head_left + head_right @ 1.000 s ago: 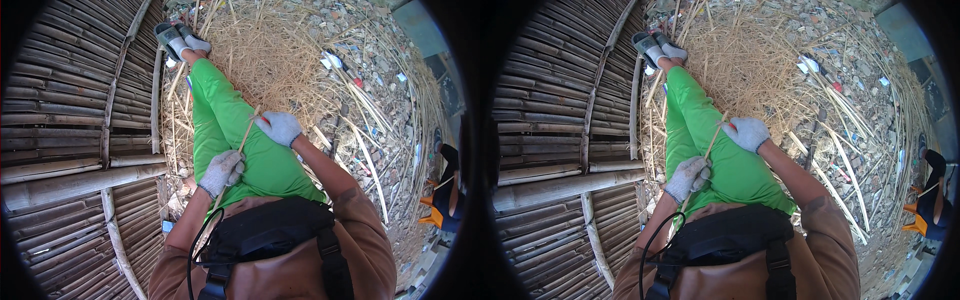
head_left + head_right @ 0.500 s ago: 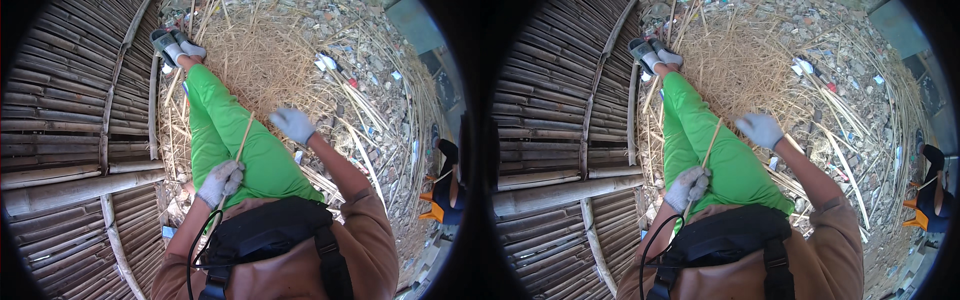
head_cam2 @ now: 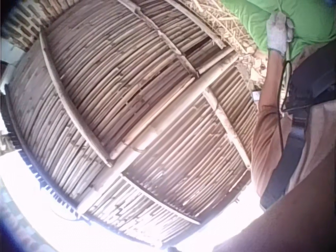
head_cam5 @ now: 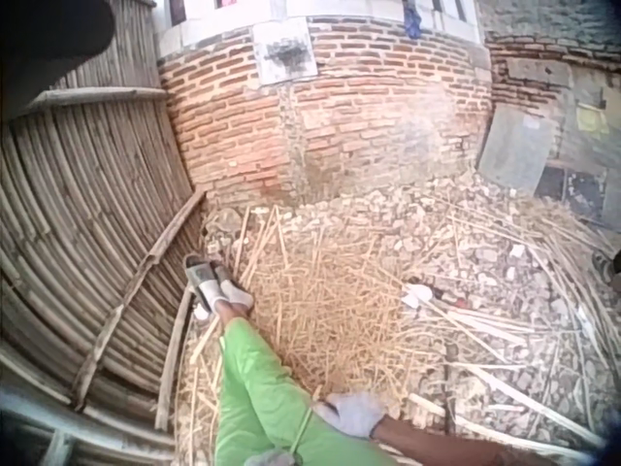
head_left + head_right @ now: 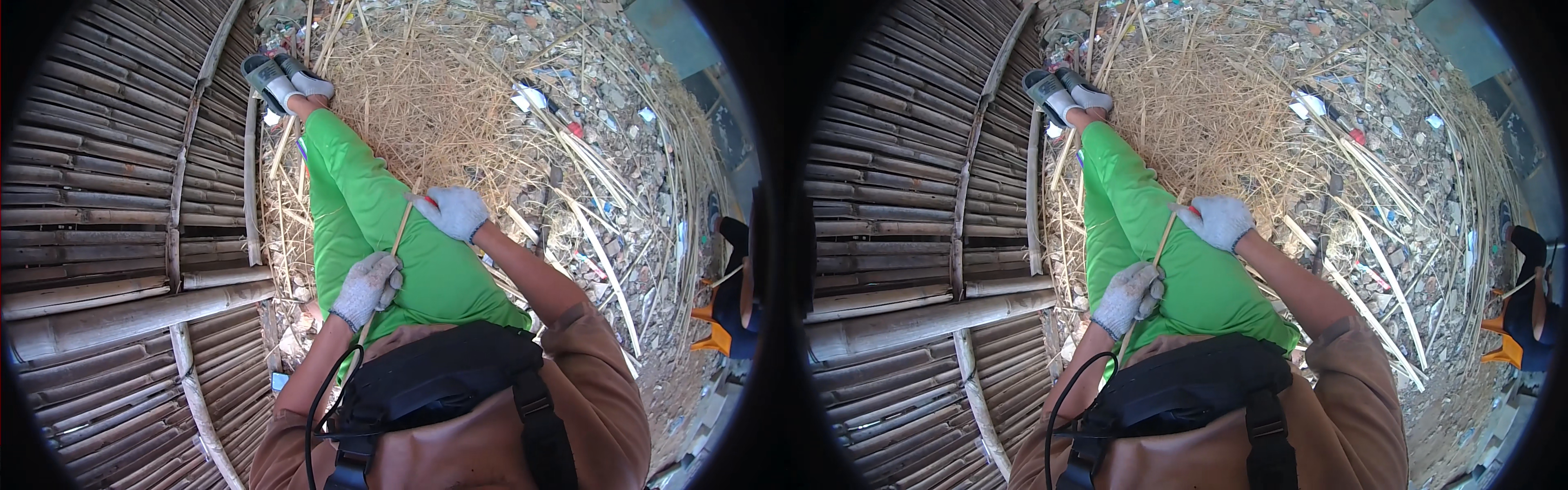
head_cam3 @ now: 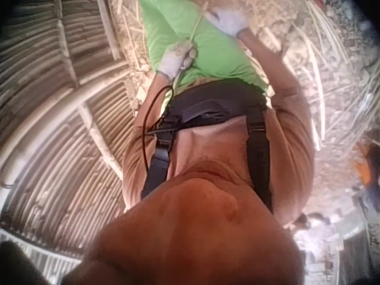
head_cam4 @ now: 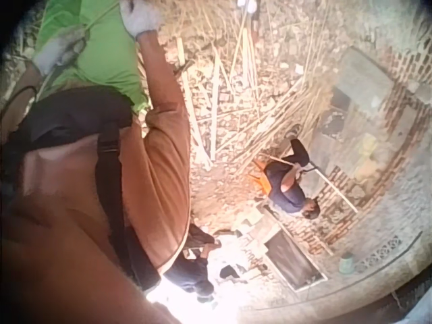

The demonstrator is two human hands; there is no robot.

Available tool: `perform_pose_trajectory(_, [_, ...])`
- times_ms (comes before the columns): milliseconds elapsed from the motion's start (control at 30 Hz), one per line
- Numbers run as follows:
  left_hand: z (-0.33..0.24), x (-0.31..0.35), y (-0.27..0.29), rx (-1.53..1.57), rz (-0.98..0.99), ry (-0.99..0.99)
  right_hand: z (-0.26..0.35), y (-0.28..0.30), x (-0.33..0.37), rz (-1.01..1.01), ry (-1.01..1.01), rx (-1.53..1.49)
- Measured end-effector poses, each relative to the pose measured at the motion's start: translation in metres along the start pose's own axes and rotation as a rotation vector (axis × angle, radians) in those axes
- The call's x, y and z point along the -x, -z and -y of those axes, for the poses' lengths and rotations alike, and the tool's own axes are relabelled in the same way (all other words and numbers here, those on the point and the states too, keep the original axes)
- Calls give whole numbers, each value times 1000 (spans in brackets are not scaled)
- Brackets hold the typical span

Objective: The person uses a knife to scrape and smooth a long thin strip of wood while sitting on a floor covered in shavings. They hold the wood with a gloved hand and repeatedly run the blade along the length of the strip.

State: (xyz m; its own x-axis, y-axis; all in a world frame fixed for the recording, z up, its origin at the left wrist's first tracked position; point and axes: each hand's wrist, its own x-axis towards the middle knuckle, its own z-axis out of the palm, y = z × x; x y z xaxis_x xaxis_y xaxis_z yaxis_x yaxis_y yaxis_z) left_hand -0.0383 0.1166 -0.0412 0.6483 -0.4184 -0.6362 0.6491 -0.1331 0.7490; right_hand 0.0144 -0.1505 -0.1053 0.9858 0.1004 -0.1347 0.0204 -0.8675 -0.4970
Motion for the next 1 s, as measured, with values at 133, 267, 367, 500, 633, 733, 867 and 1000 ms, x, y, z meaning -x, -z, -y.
perform_pose_trajectory(133, [-4,3,0,-66,-33,-8,0,-12,-4,13,-19,-41])
perform_pose_trajectory(267, [-11,14,-4,-31,-31,58,-61,-22,-21,-107,-145,-55])
perform_pose_trajectory(367, [-11,41,6,-8,5,67,-148,8,-25,-234,-472,-62])
perform_pose_trajectory(500, [9,35,10,72,13,37,-103,26,0,-135,-286,-143])
perform_pose_trajectory(633, [4,8,-1,97,42,15,-40,14,13,-56,29,-179])
perform_pose_trajectory(733, [0,1,-2,42,21,8,-22,7,9,-37,95,-131])
perform_pose_trajectory(867, [-2,4,-6,-64,-26,1,-13,4,1,52,60,-63])
perform_pose_trajectory(1000, [-4,7,-11,-73,-52,13,-5,6,-3,81,24,-21])
